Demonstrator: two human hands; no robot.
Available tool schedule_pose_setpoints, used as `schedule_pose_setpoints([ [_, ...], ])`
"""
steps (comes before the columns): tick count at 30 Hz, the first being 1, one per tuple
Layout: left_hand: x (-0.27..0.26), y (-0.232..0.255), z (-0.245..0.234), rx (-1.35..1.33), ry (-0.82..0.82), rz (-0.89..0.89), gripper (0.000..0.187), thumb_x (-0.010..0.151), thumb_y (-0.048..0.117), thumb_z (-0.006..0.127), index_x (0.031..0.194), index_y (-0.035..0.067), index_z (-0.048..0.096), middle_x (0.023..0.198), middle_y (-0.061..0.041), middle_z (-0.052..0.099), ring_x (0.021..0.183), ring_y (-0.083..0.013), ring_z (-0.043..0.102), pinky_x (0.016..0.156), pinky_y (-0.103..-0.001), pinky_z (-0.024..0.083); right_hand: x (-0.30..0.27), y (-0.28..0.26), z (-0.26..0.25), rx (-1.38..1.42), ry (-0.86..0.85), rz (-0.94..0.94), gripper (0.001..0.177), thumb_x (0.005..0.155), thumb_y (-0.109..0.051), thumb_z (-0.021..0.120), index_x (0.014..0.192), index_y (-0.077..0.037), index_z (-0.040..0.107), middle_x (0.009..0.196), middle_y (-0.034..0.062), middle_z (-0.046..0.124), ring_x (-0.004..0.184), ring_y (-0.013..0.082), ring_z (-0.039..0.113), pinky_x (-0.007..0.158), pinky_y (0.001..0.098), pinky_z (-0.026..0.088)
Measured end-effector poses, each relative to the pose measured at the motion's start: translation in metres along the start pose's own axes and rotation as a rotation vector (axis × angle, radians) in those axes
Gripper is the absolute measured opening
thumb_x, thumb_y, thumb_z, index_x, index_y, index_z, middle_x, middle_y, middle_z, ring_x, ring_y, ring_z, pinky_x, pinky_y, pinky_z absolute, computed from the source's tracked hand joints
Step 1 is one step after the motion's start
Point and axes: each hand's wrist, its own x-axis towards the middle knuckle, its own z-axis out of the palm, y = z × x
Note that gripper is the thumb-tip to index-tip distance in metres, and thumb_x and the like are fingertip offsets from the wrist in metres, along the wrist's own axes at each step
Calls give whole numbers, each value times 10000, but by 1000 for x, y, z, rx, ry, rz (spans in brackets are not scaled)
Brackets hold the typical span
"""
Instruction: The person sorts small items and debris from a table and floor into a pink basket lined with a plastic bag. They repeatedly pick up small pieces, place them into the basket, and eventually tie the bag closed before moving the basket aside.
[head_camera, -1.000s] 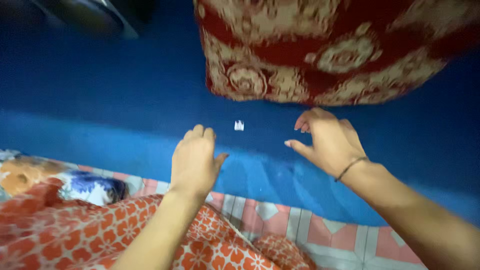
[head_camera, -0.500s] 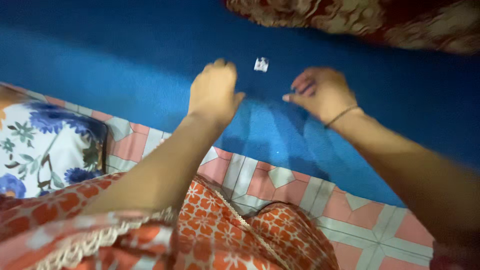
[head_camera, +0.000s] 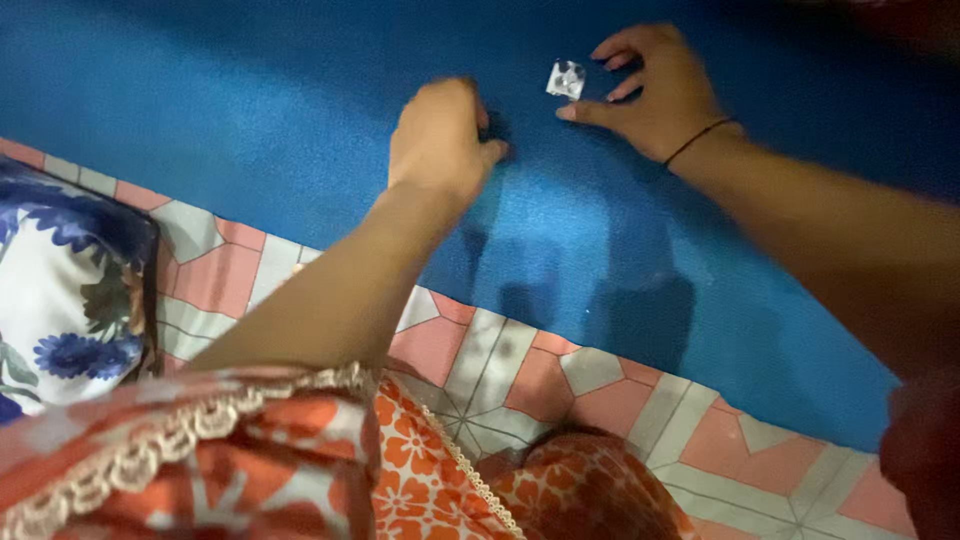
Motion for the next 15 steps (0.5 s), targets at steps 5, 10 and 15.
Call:
schedule_pose_setpoints([
  [5, -23, -7, 4, -25, 35, -11, 371, 675, 248, 928, 876, 60, 678, 1000, -172, 705, 976, -395, 665, 831, -487, 531, 18, 8, 13, 7, -46, 80, 630, 805, -389, 973, 1225, -52, 645, 1143, 133, 607, 893, 188, 664, 745, 322, 573],
  [10, -34, -3, -3, -67, -9, -73, 355, 693, 260, 922, 852, 61, 674, 933, -163, 708, 917, -377, 678, 794, -479, 536, 22, 5, 13, -76, -21, 10, 458, 827, -336, 973, 1069, -55, 704, 1101, 119, 642, 838, 182, 673, 734, 315, 558],
  [15, -47, 5, -9, -141, -87, -150, 317, 740, 263, 895, 825, 53, 674, 773, -123, 718, 798, -325, 715, 745, -448, 550, 5, -22, 3, 128, 3, 145, 265, 892, -228, 880, 1014, -54, 723, 994, 94, 752, 861, 140, 743, 741, 265, 600],
])
